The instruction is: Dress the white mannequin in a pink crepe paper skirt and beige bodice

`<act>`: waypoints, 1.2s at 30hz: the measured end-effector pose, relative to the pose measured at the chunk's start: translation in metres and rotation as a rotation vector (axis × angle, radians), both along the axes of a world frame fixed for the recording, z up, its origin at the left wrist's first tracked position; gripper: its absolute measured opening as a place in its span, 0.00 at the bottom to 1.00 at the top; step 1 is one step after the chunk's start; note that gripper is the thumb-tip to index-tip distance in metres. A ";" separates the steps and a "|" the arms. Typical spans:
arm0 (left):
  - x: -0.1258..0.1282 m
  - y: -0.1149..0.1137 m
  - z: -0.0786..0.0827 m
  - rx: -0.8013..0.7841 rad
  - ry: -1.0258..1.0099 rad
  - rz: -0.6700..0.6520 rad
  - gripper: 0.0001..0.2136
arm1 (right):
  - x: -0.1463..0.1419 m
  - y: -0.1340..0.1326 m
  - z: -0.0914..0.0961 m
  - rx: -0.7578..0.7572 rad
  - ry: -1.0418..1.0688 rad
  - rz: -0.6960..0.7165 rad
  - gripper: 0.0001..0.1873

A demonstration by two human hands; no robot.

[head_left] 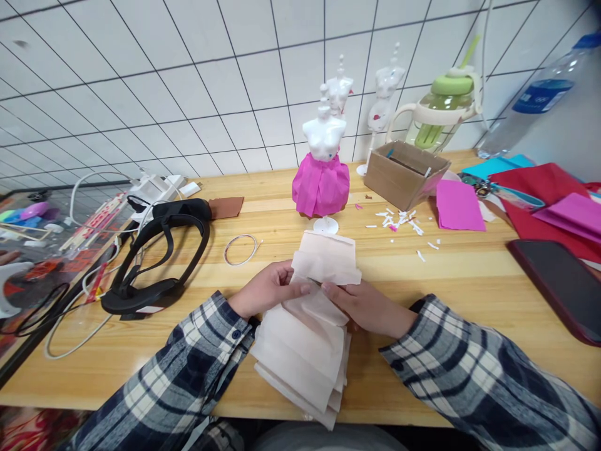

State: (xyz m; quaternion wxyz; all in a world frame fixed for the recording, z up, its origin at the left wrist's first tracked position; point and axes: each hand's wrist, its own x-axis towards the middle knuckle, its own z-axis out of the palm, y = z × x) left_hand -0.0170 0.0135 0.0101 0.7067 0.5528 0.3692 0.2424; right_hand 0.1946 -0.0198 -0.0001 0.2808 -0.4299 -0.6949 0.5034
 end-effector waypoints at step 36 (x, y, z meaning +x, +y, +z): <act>0.000 -0.002 0.002 0.000 0.041 0.006 0.16 | 0.006 0.002 0.005 -0.026 -0.076 0.073 0.24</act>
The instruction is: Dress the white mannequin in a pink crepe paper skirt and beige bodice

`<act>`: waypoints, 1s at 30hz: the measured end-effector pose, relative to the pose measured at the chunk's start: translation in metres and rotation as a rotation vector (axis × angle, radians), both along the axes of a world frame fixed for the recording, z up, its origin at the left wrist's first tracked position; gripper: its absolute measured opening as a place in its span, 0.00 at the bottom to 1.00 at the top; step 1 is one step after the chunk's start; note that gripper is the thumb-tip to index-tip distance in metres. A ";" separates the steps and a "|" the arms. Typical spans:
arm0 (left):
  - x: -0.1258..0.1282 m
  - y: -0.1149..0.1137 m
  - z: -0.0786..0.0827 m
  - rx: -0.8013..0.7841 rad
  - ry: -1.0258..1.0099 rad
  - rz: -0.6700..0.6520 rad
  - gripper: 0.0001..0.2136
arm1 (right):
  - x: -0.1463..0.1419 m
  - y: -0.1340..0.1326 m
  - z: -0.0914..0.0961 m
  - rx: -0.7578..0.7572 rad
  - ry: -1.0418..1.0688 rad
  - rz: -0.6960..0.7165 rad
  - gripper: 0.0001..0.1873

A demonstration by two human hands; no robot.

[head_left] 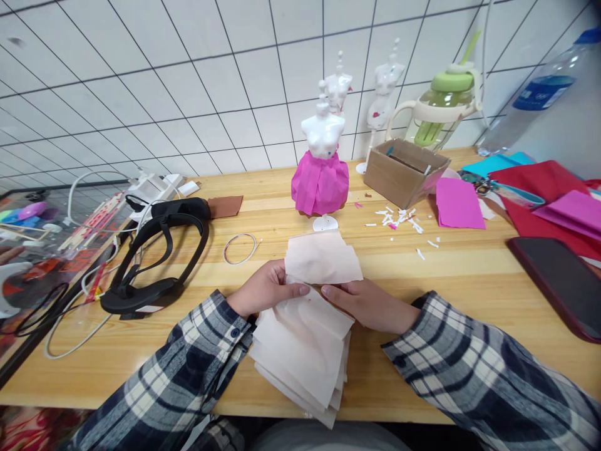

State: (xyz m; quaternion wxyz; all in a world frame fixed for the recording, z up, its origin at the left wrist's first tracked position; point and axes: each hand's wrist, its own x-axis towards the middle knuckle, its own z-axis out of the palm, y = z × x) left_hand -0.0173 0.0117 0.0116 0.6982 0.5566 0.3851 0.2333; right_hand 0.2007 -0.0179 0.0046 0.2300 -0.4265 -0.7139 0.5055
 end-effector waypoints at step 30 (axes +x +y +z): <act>-0.004 -0.002 -0.007 0.133 0.020 0.035 0.21 | -0.001 0.001 0.002 -0.069 -0.005 0.011 0.21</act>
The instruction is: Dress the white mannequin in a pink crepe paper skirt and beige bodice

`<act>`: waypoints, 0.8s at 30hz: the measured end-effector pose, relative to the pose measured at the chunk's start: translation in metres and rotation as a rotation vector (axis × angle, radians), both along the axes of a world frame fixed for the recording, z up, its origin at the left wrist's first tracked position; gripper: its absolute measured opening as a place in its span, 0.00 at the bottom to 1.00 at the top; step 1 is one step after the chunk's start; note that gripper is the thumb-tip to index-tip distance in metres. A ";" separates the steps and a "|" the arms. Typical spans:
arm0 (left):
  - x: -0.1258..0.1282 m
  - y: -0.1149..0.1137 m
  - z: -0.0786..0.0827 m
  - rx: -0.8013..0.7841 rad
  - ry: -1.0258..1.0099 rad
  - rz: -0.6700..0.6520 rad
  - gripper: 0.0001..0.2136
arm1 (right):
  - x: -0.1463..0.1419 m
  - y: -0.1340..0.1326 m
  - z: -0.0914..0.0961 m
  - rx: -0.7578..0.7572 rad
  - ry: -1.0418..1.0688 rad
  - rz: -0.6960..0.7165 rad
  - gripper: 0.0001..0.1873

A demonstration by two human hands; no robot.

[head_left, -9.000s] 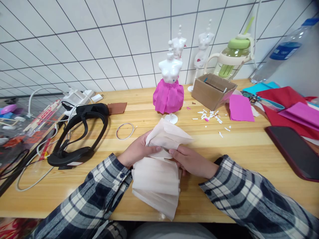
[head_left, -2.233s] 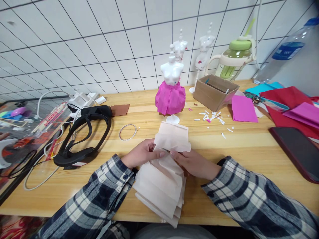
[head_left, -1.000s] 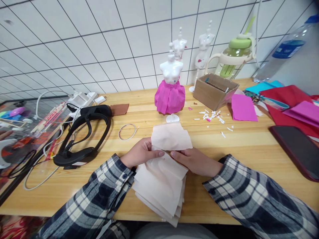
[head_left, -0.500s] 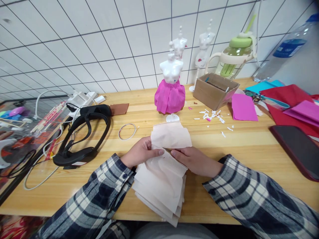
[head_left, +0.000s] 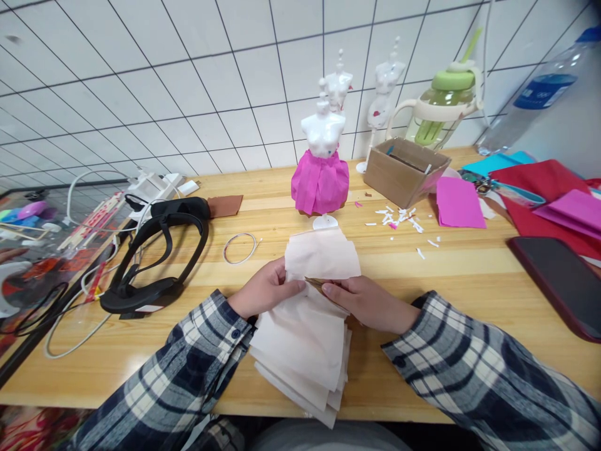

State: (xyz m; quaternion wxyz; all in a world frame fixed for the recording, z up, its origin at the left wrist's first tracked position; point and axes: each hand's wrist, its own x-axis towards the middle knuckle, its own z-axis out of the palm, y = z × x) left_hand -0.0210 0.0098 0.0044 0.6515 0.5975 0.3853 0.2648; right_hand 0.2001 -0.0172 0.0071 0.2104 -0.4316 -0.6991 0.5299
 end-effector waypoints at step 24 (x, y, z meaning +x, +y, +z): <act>0.002 0.002 -0.003 0.304 0.130 -0.114 0.21 | -0.004 0.000 -0.010 0.207 -0.043 0.007 0.23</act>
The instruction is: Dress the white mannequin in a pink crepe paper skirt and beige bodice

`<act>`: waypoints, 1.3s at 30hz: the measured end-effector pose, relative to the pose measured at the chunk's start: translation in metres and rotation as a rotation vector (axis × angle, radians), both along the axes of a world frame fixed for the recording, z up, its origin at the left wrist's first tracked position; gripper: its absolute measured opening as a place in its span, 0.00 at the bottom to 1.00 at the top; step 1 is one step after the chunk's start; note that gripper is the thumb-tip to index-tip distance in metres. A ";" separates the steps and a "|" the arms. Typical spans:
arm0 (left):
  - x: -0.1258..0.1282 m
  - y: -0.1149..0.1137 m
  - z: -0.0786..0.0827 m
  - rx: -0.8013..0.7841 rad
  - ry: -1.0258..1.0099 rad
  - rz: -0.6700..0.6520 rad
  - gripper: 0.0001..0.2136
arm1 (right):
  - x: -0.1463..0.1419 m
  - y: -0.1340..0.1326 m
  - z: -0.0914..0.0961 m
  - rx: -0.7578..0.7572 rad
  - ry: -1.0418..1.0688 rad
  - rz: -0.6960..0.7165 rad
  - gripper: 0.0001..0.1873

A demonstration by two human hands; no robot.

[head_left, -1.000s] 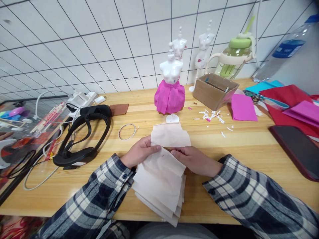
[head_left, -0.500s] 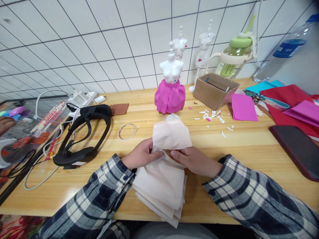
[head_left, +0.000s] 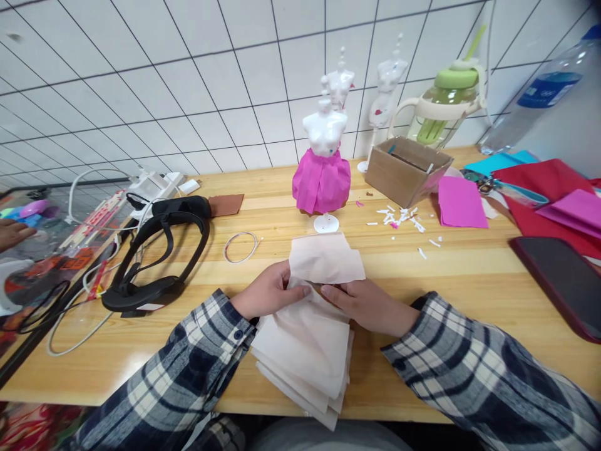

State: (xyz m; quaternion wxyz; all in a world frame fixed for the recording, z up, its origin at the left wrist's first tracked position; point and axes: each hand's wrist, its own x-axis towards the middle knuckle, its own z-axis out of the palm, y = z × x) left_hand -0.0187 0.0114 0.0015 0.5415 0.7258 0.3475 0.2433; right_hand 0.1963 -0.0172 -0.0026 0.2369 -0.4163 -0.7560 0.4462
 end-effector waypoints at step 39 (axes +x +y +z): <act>0.003 0.000 -0.003 0.017 0.075 -0.053 0.23 | 0.000 -0.003 0.001 -0.038 -0.104 0.008 0.24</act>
